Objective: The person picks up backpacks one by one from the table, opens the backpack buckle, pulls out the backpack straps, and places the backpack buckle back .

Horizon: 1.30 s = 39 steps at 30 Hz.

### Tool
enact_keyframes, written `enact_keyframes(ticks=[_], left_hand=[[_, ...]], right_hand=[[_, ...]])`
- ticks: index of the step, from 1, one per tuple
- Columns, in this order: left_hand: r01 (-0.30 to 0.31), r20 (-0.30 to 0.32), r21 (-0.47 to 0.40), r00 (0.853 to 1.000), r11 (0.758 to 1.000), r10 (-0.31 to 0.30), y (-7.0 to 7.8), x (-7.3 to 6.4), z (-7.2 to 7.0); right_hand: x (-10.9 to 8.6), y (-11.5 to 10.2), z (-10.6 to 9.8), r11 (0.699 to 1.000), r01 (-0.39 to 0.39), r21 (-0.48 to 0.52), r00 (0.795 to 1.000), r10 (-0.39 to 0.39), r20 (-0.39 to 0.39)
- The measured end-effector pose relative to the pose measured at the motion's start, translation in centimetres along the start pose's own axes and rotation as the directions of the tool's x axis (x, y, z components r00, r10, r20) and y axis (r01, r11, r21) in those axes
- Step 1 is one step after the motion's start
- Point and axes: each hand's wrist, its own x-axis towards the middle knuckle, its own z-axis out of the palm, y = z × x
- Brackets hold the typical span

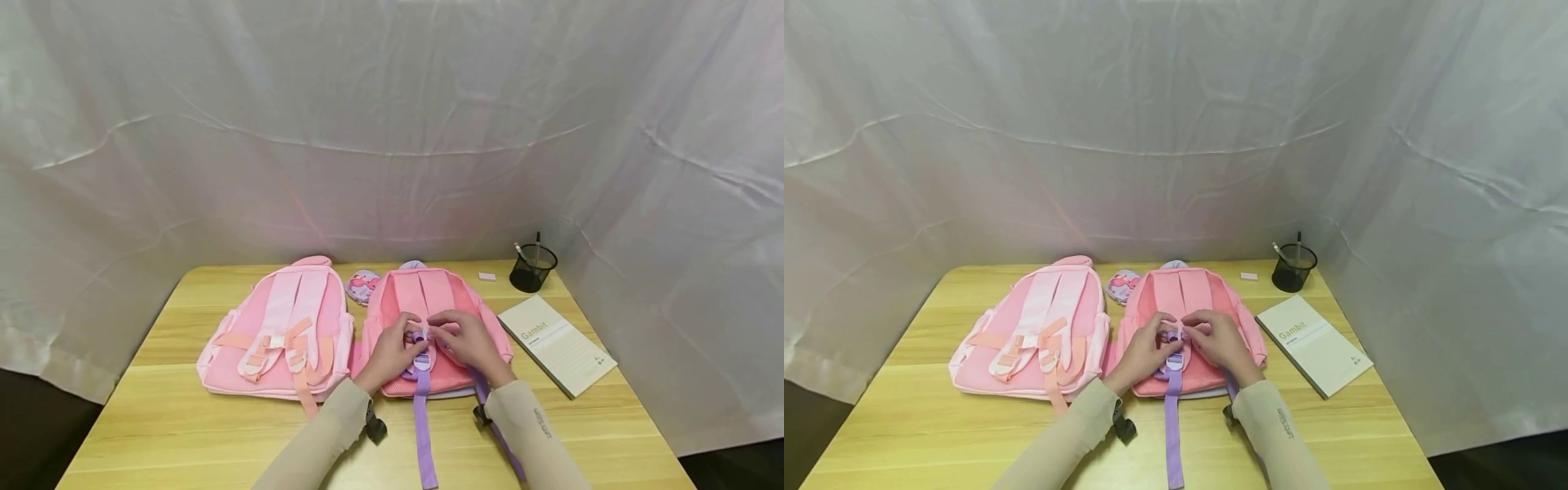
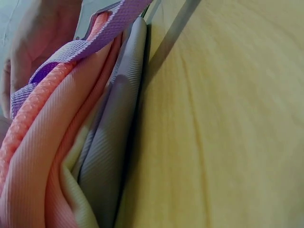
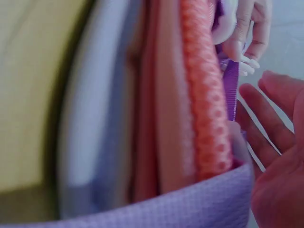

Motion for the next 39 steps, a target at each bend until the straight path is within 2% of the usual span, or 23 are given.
enact_keyframes(ticks=[1, 6, 10, 14, 17, 21, 27, 33, 36, 39], left_hand=[[0.002, 0.001, -0.002, 1.000, 1.000, -0.002, 0.0, 0.0, 0.0], [0.001, 0.026, -0.003, 1.000, 1.000, -0.001, 0.0, -0.1, 0.3], [0.001, 0.030, -0.006, 1.000, 1.000, -0.001, -0.1, -0.3, 0.6], [0.008, -0.060, 0.005, 0.998, 1.000, -0.007, -0.1, -0.6, 0.9], [0.017, -0.134, 0.027, 0.991, 0.999, -0.014, -0.1, -0.9, 0.8], [0.023, -0.163, 0.074, 0.987, 0.997, -0.011, -0.2, -1.1, 0.6], [0.008, -0.150, 0.152, 0.989, 0.988, 0.015, -0.1, -0.6, 0.2], [0.016, -0.112, 0.262, 0.994, 0.965, 0.014, 0.4, 0.2, 0.3], [0.016, -0.111, 0.261, 0.994, 0.965, 0.013, 0.6, 0.4, 0.5], [0.023, -0.112, 0.243, 0.994, 0.970, 0.005, 0.6, 0.5, 0.7]], right_hand=[[0.1, -0.2, -0.1, 1.000, -0.015, 0.008, 1.000, 0.014, 0.013], [0.2, -0.2, 0.1, 0.999, 0.007, 0.037, 0.996, -0.010, 0.088], [-0.2, 0.2, 0.3, 0.998, 0.025, 0.052, 0.996, -0.029, 0.088], [-0.4, 0.5, 0.5, 0.999, 0.011, 0.041, 0.999, -0.013, 0.042], [-0.3, 0.6, 0.8, 0.999, -0.022, 0.049, 1.000, 0.021, 0.022], [0.0, 0.5, 1.1, 0.997, -0.052, 0.050, 0.999, 0.052, 0.004], [0.5, 0.4, 1.3, 0.999, -0.043, 0.029, 0.999, 0.044, -0.032], [0.7, 0.7, 1.0, 0.999, -0.034, 0.016, 0.999, 0.035, -0.037], [0.7, 1.0, 0.7, 0.999, -0.037, 0.002, 0.999, 0.037, -0.028], [0.7, 1.2, 0.4, 0.999, -0.047, -0.008, 0.999, 0.047, 0.012]])
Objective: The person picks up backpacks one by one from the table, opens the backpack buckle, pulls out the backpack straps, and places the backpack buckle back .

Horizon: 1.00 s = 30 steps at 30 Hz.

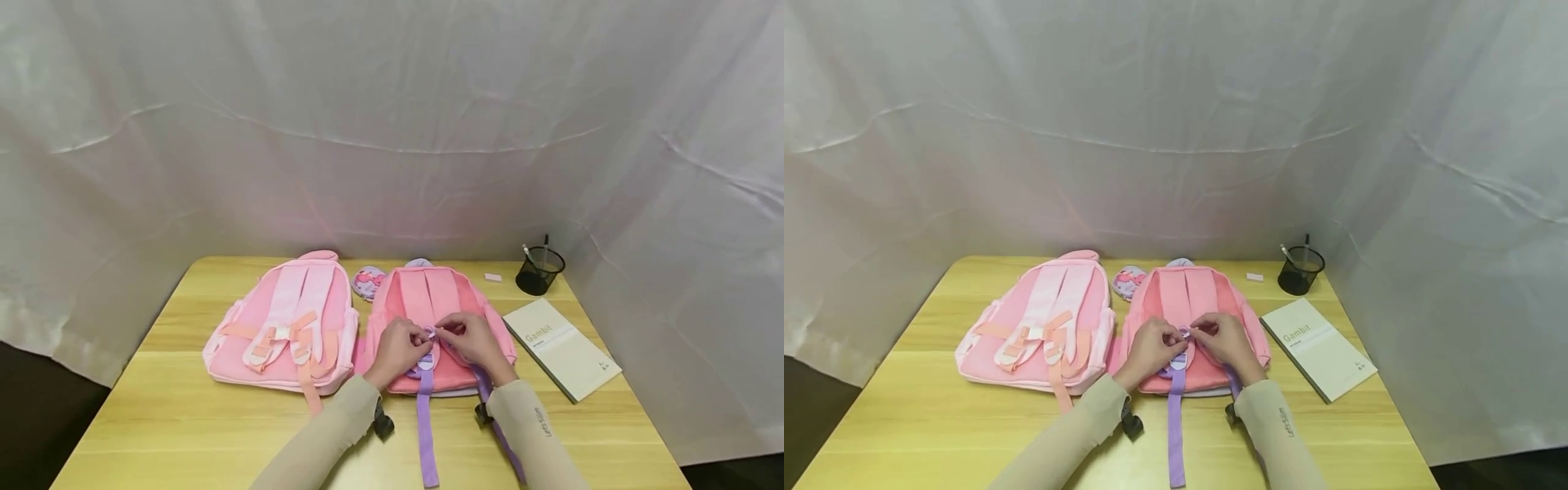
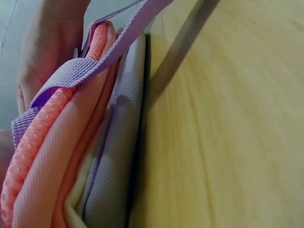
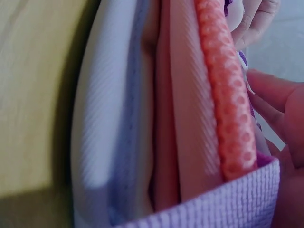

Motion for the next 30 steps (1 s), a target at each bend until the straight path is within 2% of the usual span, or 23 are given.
enact_keyframes(ticks=[6, 10, 17, 21, 26, 30], left_hand=[[0.036, 0.000, -0.047, 0.999, 0.998, -0.036, -0.18, 0.09, -0.06], [0.050, 0.014, -0.067, 0.999, 0.996, -0.049, -0.19, 0.21, -0.30], [0.063, 0.042, -0.042, 0.997, 0.997, -0.061, 0.04, 0.19, -0.30], [0.060, 0.049, -0.039, 0.997, 0.997, -0.058, 0.03, 0.06, -0.27], [0.024, 0.043, -0.009, 0.999, 1.000, -0.023, -0.02, -0.11, 0.04], [0.023, 0.024, 0.009, 0.999, 1.000, -0.024, 0.15, -0.15, 0.20]], right_hand=[[-0.01, -0.17, -0.28, 0.999, -0.020, -0.025, 0.998, 0.022, 0.057], [-0.01, -0.33, -0.23, 1.000, -0.023, -0.015, 0.998, 0.024, 0.053], [-0.13, -0.63, -0.19, 1.000, -0.028, 0.004, 0.999, 0.028, 0.025], [-0.17, -0.64, -0.10, 0.999, -0.030, 0.042, 0.999, 0.029, 0.014], [-0.14, -0.56, -0.19, 0.990, -0.055, 0.127, 0.998, 0.056, -0.005], [-0.06, -0.55, -0.30, 0.989, -0.060, 0.132, 0.998, 0.061, -0.005]])
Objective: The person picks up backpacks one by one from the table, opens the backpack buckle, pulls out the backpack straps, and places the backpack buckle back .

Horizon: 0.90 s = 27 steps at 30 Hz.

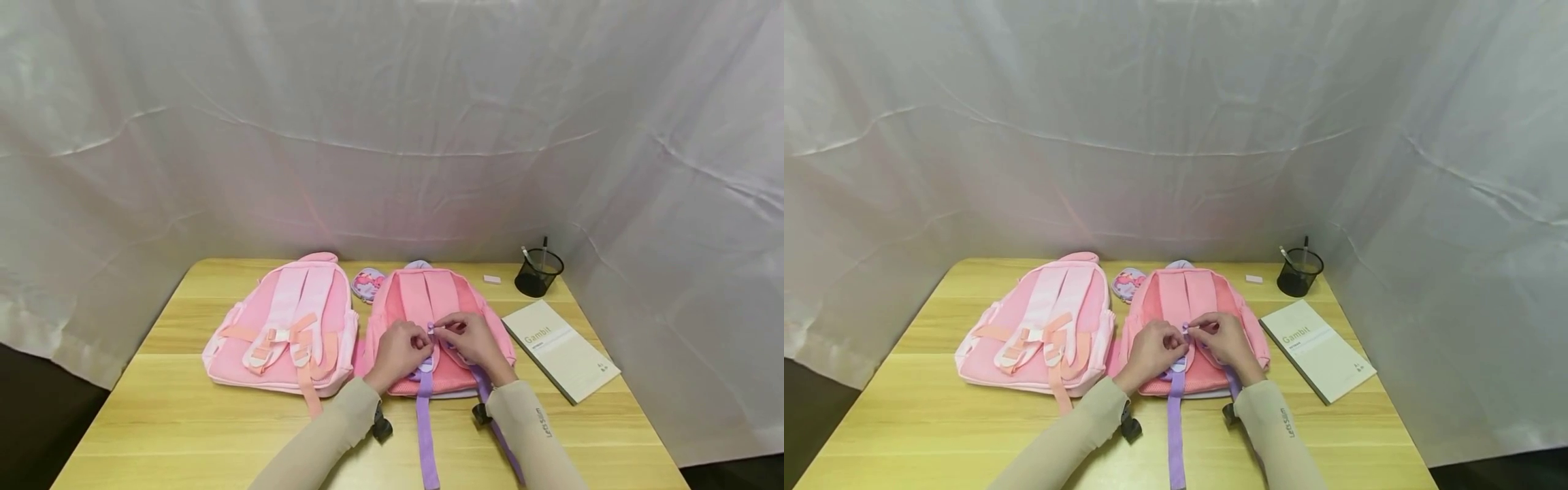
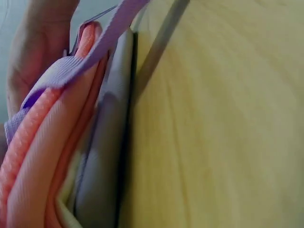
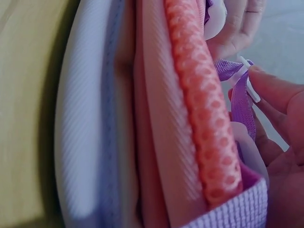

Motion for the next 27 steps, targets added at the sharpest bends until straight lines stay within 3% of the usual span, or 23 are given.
enact_keyframes(ticks=[5, 9, 18, 27], left_hand=[[0.063, -0.025, -0.064, 0.998, 0.996, -0.065, 0.3, 0.3, 0.2], [0.091, -0.006, -0.085, 0.996, 0.992, -0.091, 0.4, 0.4, 0.0], [0.040, 0.006, -0.079, 0.999, 0.996, -0.040, 0.1, 0.3, 0.1], [0.087, -0.012, -0.101, 0.996, 0.991, -0.089, 0.4, 0.4, 0.0]], right_hand=[[0.0, 0.1, -0.1, 1.000, 0.008, -0.020, 1.000, -0.008, -0.003], [0.0, -0.1, -0.2, 1.000, 0.000, -0.023, 1.000, 0.000, -0.008], [0.1, -1.0, -0.4, 1.000, -0.012, 0.018, 1.000, 0.012, -0.021], [0.2, -1.2, -0.5, 1.000, 0.025, -0.007, 0.999, -0.025, -0.034]])
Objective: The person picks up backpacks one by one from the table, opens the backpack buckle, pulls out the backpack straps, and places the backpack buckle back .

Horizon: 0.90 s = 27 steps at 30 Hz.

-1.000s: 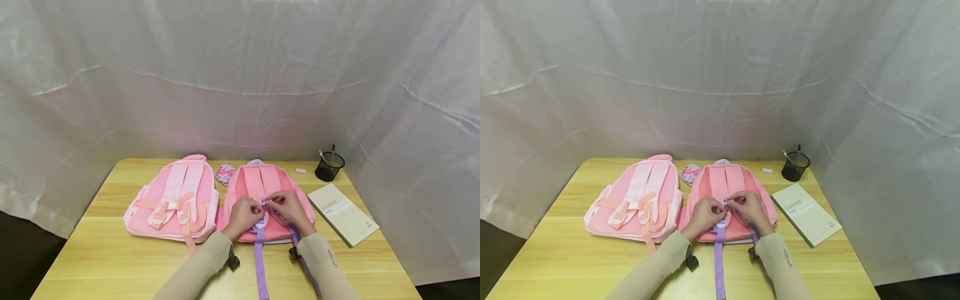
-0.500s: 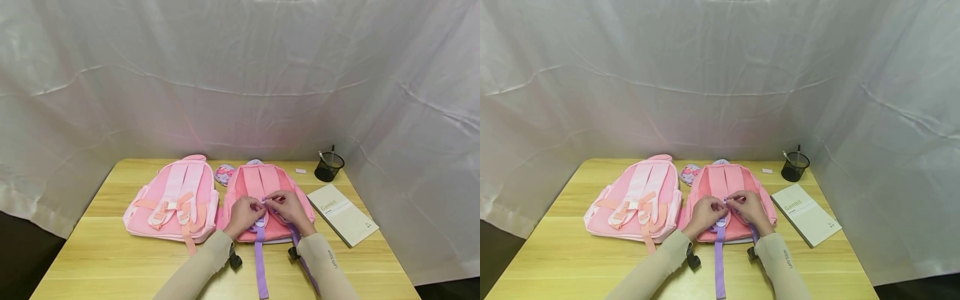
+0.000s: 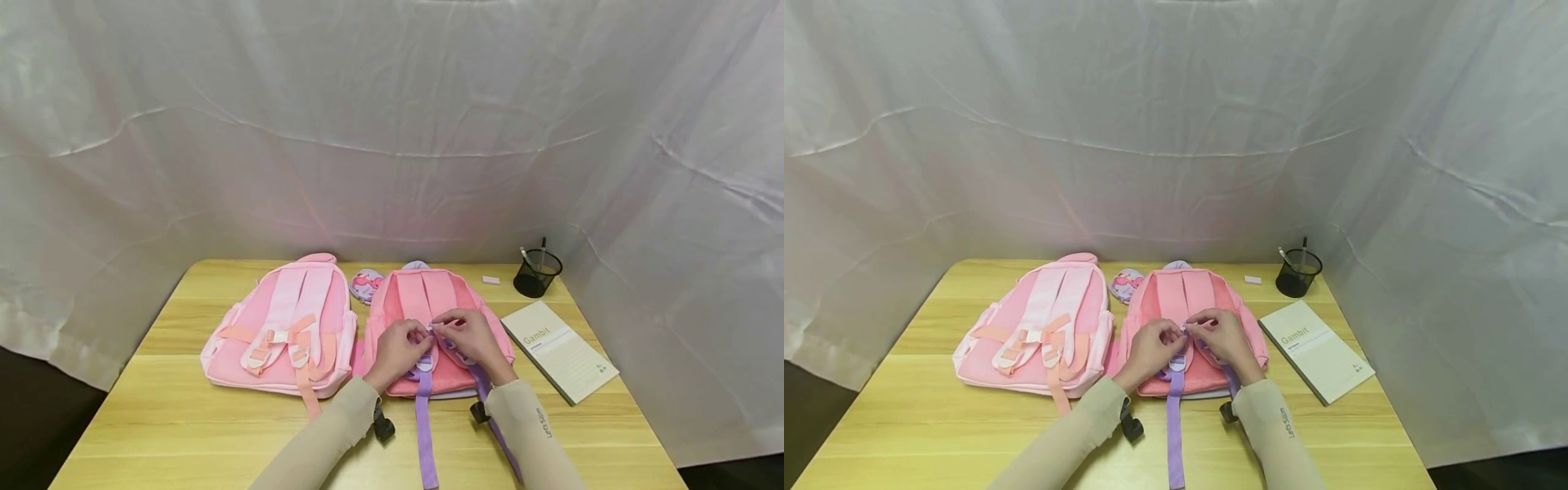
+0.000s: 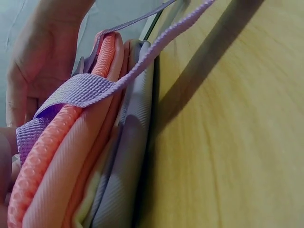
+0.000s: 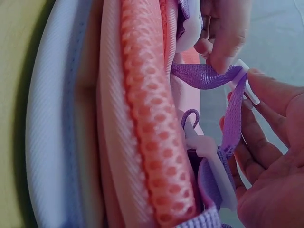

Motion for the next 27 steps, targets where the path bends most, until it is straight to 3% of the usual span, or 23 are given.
enact_keyframes(ticks=[13, 22, 27], left_hand=[[0.005, 0.017, -0.023, 1.000, 1.000, -0.005, 0.09, -0.24, -0.22], [0.003, 0.019, -0.031, 1.000, 1.000, -0.002, -0.04, -0.31, -0.20], [0.015, 0.024, -0.125, 1.000, 0.992, -0.012, -0.30, -0.37, -0.42]], right_hand=[[-0.08, -0.24, -0.09, 1.000, -0.028, -0.007, 1.000, 0.028, -0.004], [0.01, 0.20, -0.02, 1.000, -0.006, -0.021, 1.000, 0.006, -0.003], [0.00, 0.15, -0.05, 0.999, -0.019, -0.032, 1.000, 0.018, -0.006]])
